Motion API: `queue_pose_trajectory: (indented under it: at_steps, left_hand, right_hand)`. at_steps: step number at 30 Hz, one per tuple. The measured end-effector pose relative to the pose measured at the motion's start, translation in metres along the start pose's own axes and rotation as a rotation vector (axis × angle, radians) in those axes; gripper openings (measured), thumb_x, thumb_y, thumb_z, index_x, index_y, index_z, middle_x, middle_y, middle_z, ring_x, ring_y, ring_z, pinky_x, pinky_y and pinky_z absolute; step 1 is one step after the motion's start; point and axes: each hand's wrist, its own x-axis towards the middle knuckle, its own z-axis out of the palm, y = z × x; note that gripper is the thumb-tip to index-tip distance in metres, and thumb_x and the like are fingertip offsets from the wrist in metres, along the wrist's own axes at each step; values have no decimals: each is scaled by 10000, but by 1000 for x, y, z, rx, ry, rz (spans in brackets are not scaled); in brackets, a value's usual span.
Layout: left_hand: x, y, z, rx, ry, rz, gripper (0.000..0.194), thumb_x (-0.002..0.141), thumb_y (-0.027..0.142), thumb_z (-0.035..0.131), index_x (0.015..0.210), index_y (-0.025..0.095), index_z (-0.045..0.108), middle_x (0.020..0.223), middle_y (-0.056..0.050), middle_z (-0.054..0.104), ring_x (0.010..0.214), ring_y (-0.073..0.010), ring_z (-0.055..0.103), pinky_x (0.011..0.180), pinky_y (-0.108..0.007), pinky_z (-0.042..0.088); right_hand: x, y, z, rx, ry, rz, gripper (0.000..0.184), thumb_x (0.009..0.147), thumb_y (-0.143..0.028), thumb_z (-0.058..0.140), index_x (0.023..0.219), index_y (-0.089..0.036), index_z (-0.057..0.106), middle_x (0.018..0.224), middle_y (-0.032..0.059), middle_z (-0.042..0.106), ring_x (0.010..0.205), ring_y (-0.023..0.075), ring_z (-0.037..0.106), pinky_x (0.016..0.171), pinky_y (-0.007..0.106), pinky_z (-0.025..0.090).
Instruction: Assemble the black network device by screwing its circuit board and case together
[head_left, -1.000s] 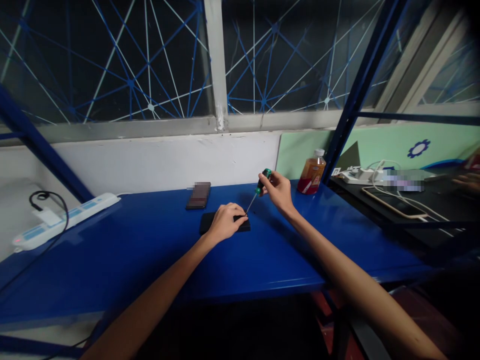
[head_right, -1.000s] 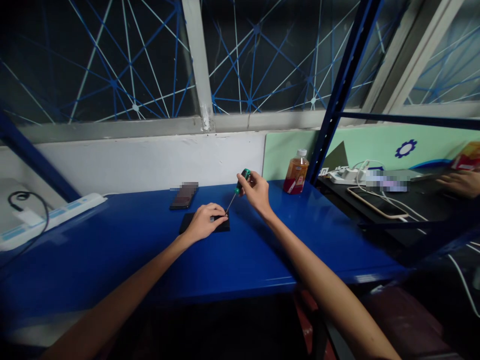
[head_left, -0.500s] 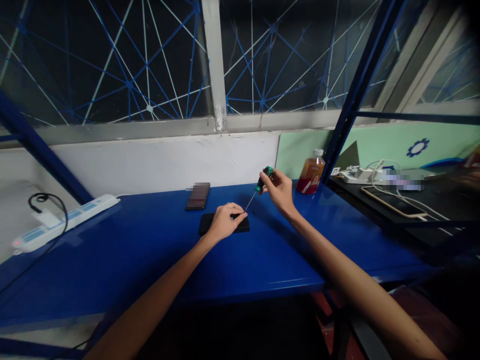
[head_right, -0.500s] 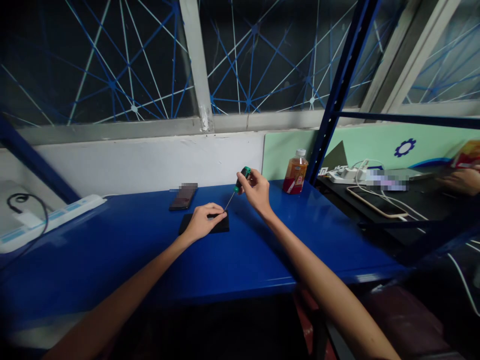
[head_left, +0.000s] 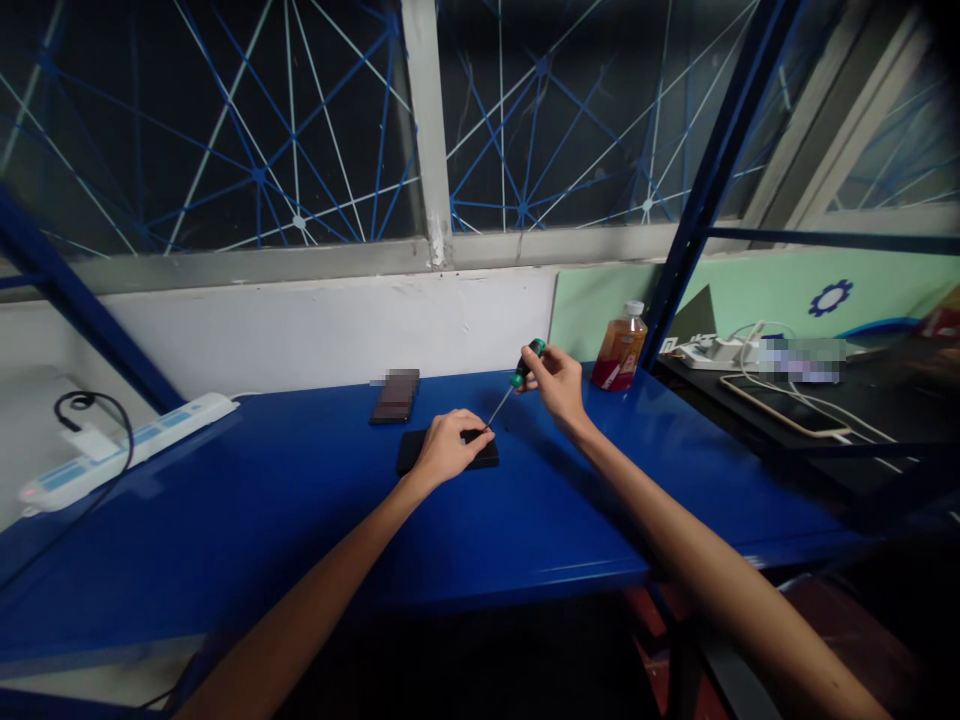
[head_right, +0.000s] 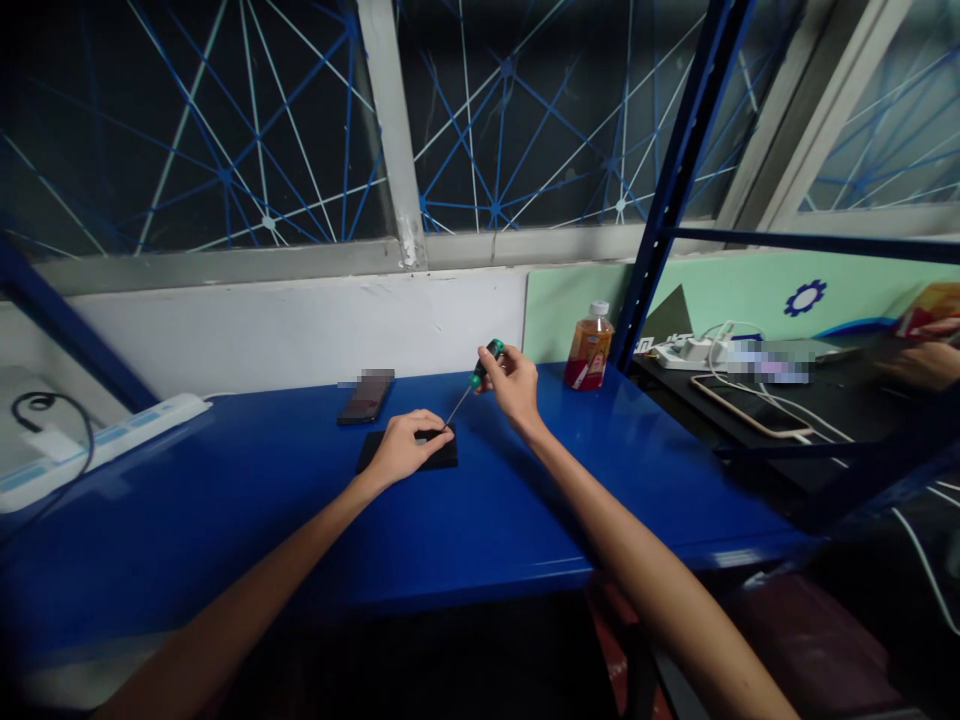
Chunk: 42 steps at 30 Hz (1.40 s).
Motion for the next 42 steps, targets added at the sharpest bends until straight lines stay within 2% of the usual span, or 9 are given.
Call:
queue_pose_trajectory:
  at_steps: [8, 16, 19, 22, 24, 26, 33, 39, 42]
  left_hand:
    - [11, 2, 0, 163, -133, 22, 138, 870, 268, 626, 879, 241, 761, 941, -17, 728, 890, -210, 652, 816, -339, 493]
    - [29, 11, 17, 323, -256, -50, 176, 877, 286, 614, 998, 250, 736, 1071, -32, 700, 1017, -256, 611, 891, -414, 449]
    - [24, 12, 8, 337, -285, -82, 328, 872, 421, 615, 1123, 225, 691, 1143, -64, 677, 1077, -282, 588, 924, -422, 434]
    - [13, 10, -13, 329, -354, -72, 682, 768, 680, 608, 1251, 198, 612, 1270, -104, 611, 1151, -317, 547, 974, -435, 403]
    - [6, 7, -25, 340, -441, -61, 852, 691, 749, 624, 1337, 201, 533, 1355, -119, 548, 1210, -345, 502, 998, -462, 376]
    - [1, 4, -31, 357, -486, -38, 862, 707, 742, 613, 1367, 201, 494, 1395, -120, 509, 1238, -345, 477, 1005, -465, 365]
    - [-1, 3, -26, 285, -378, -44, 770, 709, 609, 712, 1347, 222, 525, 1330, -125, 575, 1198, -332, 533, 983, -466, 415]
    - [1, 9, -47, 41, -147, -33, 714, 677, 482, 782, 1311, 230, 568, 1284, -122, 611, 1222, -320, 529, 1017, -495, 427]
    - [2, 13, -55, -12, -110, -36, 725, 685, 443, 782, 1335, 228, 542, 1205, -112, 647, 1116, -290, 599, 943, -457, 485]
  right_hand:
    - [12, -11, -10, 50, 101, -24, 343, 752, -480, 723, 791, -155, 620, 534, -53, 531, 406, 110, 575, 399, 242, 539]
    - [22, -8, -24, 19, 165, -19, 369, 728, -511, 723, 768, -165, 602, 494, -67, 510, 386, 117, 568, 403, 254, 548]
    - [24, -7, -26, 9, 169, -20, 365, 724, -506, 729, 758, -165, 601, 488, -69, 504, 377, 116, 562, 391, 251, 541]
    - [23, -7, -25, -11, 168, -30, 364, 739, -509, 715, 771, -163, 608, 497, -63, 512, 382, 113, 560, 396, 249, 540]
    - [21, -8, -24, -41, 166, -39, 366, 749, -516, 703, 778, -163, 611, 506, -58, 522, 392, 110, 562, 403, 245, 539]
    - [18, -8, -21, -71, 153, -49, 370, 754, -523, 697, 779, -164, 610, 513, -53, 532, 400, 109, 567, 399, 235, 530]
    - [11, -9, -15, -48, 88, -42, 370, 772, -522, 688, 841, -176, 577, 511, -59, 546, 405, 125, 594, 405, 235, 527]
    - [12, -14, -15, -9, 105, -12, 358, 787, -522, 664, 869, -195, 544, 496, -57, 568, 432, 155, 634, 466, 273, 567]
    - [12, -17, -15, 11, 93, 10, 315, 795, -478, 659, 855, -196, 533, 491, -48, 583, 433, 163, 641, 461, 275, 563]
